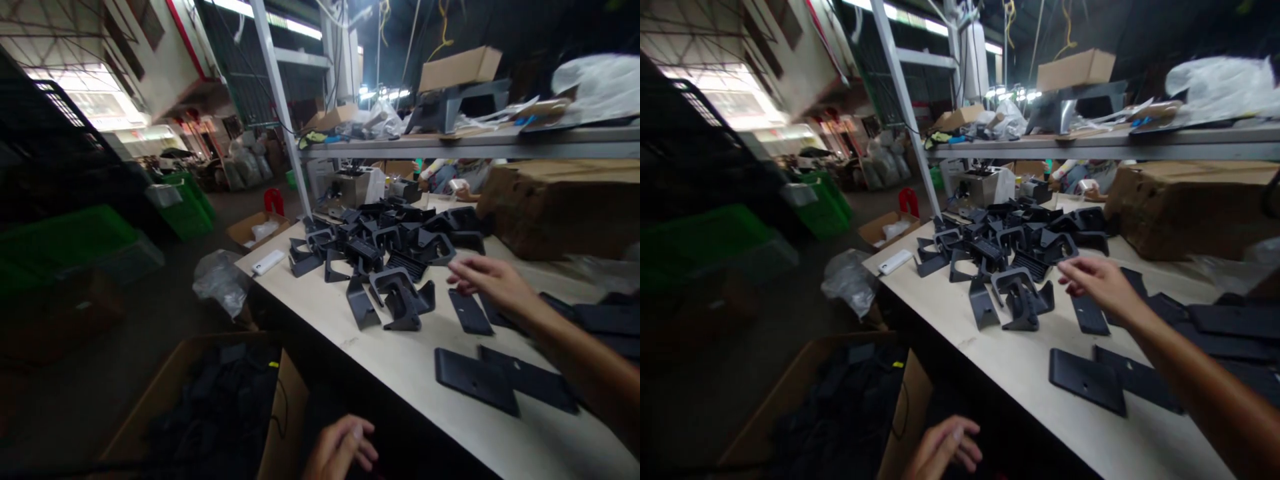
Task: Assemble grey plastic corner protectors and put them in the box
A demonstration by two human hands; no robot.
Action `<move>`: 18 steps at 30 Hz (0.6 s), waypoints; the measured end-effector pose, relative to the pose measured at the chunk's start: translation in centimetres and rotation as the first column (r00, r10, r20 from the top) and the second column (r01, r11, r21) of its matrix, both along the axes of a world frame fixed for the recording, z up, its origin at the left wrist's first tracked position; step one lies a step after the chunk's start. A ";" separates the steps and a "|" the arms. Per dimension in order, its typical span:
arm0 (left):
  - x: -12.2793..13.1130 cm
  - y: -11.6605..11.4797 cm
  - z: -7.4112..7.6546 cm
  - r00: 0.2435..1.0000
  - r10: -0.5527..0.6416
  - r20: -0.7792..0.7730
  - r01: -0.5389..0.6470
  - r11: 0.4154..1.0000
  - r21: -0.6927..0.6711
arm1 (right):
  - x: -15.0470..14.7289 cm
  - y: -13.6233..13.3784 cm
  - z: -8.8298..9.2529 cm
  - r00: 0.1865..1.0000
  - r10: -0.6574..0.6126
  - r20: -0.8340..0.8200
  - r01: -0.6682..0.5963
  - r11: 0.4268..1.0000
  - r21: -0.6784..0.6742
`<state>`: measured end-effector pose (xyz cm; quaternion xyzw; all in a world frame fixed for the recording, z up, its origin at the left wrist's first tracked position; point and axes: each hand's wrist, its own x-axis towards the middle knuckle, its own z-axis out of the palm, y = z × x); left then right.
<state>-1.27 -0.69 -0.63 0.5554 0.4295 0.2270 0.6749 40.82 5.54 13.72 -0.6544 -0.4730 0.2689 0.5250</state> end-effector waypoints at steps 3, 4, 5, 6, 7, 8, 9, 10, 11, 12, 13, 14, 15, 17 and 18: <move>0.1 0.6 0.8 0.997 0.065 -0.045 -0.063 0.997 0.043 | -5.1 -2.9 -5.6 0.977 0.166 0.137 -0.164 0.986 -0.028; 0.0 1.1 0.8 0.996 0.081 -0.038 -0.079 0.996 0.050 | -6.8 -3.9 -7.3 0.961 0.194 0.198 -0.193 0.981 -0.028; -0.1 1.8 0.8 0.994 0.104 -0.023 -0.103 0.993 0.053 | -8.5 -5.0 -9.0 0.948 0.190 0.256 -0.193 0.981 -0.017; -0.3 2.8 0.8 0.991 0.131 -0.005 -0.131 0.990 0.048 | -10.0 -5.9 -10.6 0.926 0.229 0.300 -0.231 0.972 -0.029; -0.4 4.0 0.9 0.985 0.174 0.014 -0.174 0.984 0.042 | -11.4 -6.8 -12.1 0.907 0.265 0.328 -0.270 0.962 -0.033; -0.5 5.4 0.9 0.973 0.227 0.032 -0.228 0.973 0.038 | -12.6 -7.6 -13.4 0.891 0.301 0.340 -0.309 0.951 -0.030; -0.6 7.1 1.1 0.955 0.294 0.046 -0.296 0.954 0.043 | -13.5 -8.2 -14.7 0.881 0.327 0.343 -0.341 0.940 -0.022; -0.6 8.9 1.2 0.926 0.373 0.065 -0.376 0.925 0.060 | -14.3 -8.7 -15.7 0.879 0.337 0.338 -0.354 0.935 -0.012; -0.6 10.9 1.4 0.894 0.440 0.086 -0.447 0.890 0.085 | -14.7 -9.0 -16.6 0.883 0.336 0.328 -0.356 0.935 0.000; -0.5 13.0 1.5 0.849 0.519 0.097 -0.528 0.840 0.125 | -15.0 -9.2 -17.3 0.893 0.323 0.313 -0.344 0.939 0.013; -0.3 15.1 1.7 0.819 0.563 0.110 -0.574 0.803 0.158 | -15.1 -9.4 -17.8 0.906 0.303 0.294 -0.325 0.946 0.026; -0.1 17.2 1.7 0.796 0.593 0.118 -0.605 0.775 0.183 | -15.1 -9.4 -18.3 0.922 0.275 0.273 -0.297 0.954 0.041; 0.1 19.3 1.8 0.774 0.621 0.122 -0.632 0.747 0.204 | -15.0 -9.4 -18.6 0.937 0.244 0.249 -0.265 0.963 0.055; 0.4 23.4 1.7 0.735 0.669 0.113 -0.672 0.696 0.251 | -14.7 -9.3 -19.1 0.964 0.177 0.199 -0.194 0.978 0.072; 0.4 25.3 1.7 0.720 0.687 0.101 -0.683 0.674 0.281 | -14.6 -9.2 -19.3 0.972 0.148 0.180 -0.163 0.984 0.074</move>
